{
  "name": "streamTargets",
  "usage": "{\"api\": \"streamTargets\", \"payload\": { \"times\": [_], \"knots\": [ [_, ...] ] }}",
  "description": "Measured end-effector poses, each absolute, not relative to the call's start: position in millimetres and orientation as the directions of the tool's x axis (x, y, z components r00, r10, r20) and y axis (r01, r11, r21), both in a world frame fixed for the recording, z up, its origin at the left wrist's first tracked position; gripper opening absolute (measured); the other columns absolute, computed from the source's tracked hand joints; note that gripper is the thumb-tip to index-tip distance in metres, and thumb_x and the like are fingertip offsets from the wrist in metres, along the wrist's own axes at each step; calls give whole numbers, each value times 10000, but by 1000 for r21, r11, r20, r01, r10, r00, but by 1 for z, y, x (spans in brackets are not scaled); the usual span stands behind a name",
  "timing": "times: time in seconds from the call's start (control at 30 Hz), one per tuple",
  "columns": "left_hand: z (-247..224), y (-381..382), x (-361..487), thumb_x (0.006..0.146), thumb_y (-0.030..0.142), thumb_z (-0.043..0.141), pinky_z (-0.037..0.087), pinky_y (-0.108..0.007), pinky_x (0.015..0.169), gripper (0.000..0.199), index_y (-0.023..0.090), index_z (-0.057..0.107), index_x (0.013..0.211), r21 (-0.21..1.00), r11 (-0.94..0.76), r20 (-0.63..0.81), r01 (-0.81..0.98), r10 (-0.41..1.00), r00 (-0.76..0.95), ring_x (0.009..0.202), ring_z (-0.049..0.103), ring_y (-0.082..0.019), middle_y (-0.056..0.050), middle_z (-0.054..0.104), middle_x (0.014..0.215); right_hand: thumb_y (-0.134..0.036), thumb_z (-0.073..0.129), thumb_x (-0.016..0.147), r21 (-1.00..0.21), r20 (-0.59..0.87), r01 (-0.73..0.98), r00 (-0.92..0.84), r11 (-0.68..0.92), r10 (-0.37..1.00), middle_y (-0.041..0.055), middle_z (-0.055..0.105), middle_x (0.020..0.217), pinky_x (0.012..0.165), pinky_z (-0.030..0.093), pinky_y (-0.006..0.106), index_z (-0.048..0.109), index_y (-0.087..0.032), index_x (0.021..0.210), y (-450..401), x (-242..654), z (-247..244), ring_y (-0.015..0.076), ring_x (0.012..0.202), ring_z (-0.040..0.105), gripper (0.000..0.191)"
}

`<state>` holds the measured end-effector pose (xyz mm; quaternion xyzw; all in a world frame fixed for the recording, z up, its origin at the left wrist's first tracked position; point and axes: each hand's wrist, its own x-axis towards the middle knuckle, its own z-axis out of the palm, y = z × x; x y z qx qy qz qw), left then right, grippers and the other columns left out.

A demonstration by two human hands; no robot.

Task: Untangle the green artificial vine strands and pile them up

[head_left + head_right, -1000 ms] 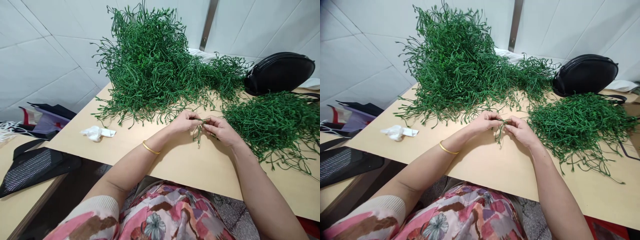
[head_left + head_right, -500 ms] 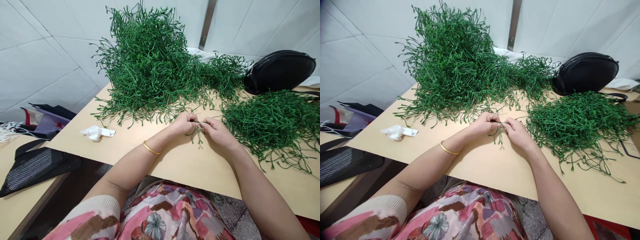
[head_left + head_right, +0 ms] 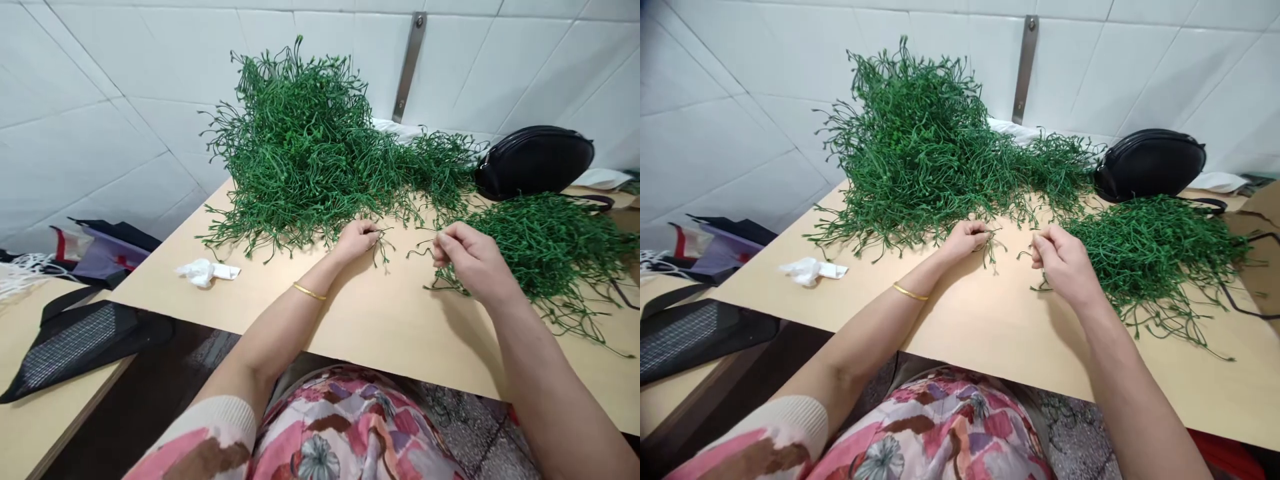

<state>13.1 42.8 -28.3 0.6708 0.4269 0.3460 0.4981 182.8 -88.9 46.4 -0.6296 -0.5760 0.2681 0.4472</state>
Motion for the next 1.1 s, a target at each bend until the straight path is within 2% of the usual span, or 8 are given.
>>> {"api": "streamTargets", "payload": {
  "times": [0.07, 0.2, 0.37, 0.53, 0.7, 0.83, 0.97, 1.1],
  "knots": [
    [-27, 34, 15, 714, 228, 548, 253, -228, 526, 129, 148, 510, 621, 980, -146, 68, 132, 881, 468, 495, 318, -64, 54, 395, 508, -445, 620, 748, -944, 90, 329, 200, 19, 976, -17, 517, 576, 477, 364, 223, 502, -181, 666, -73, 184, 37, 83, 492, 475, 300],
    [-24, 25, 17, 739, 238, 548, 244, -222, 507, 185, 148, 471, 598, 990, -137, 100, 42, 869, 484, 478, 313, -54, 56, 377, 494, -533, 729, 590, -992, -52, 100, 215, -75, 975, -100, 331, 444, 388, 218, 204, 507, -181, 651, -43, 178, 10, 37, 390, 275, 420],
    [-30, 32, 18, 752, 208, 535, 257, -218, 495, 186, 145, 466, 591, 991, -134, 110, 10, 850, 514, 466, 344, -54, 50, 403, 482, -504, 770, 516, -990, -107, 67, 201, -123, 974, -96, 385, 465, 391, 190, 209, 566, -164, 714, -32, 156, -7, 38, 403, 282, 443],
    [-33, 36, 19, 752, 159, 484, 320, -215, 524, 116, 134, 522, 645, 992, -124, 97, 14, 835, 541, 484, 412, -65, 34, 468, 517, -375, 778, 486, -996, -87, 14, 237, -93, 968, -87, 407, 464, 409, 223, 202, 538, -171, 623, -26, 150, -7, 35, 421, 304, 343],
    [-31, 34, 21, 717, 133, 485, 375, -229, 618, 124, 136, 608, 723, 956, -258, 183, 141, 897, 403, 616, 488, -97, 4, 570, 658, -321, 761, 473, -989, -146, -46, 284, -139, 948, -57, 498, 504, 392, 226, 196, 558, -166, 626, -25, 162, -9, 35, 406, 339, 298],
    [-30, 30, 22, 706, 105, 473, 382, -234, 676, 141, 139, 608, 682, 907, -354, 238, 229, 878, 416, 704, 509, -115, -7, 594, 708, -279, 753, 473, -983, -179, -86, 236, -163, 955, -19, 584, 557, 382, 201, 190, 573, -165, 667, -28, 169, -12, 32, 400, 338, 288],
    [-28, 26, 23, 745, 186, 499, 346, -228, 597, 139, 138, 558, 628, 925, -344, 237, 163, 855, 462, 595, 438, -94, 25, 495, 584, -266, 773, 481, -980, -176, -119, 171, -157, 969, -38, 543, 538, 397, 230, 184, 608, -174, 775, -30, 170, -12, 63, 456, 423, 349],
    [-28, 24, 24, 734, 203, 538, 313, -221, 554, 157, 136, 530, 592, 939, -311, 208, 143, 851, 483, 553, 399, -78, 38, 456, 545, -337, 798, 531, -980, -149, -149, 88, -135, 985, -83, 415, 496, 399, 208, 193, 634, -155, 755, -32, 169, -12, 23, 412, 301, 332]
  ]
}}
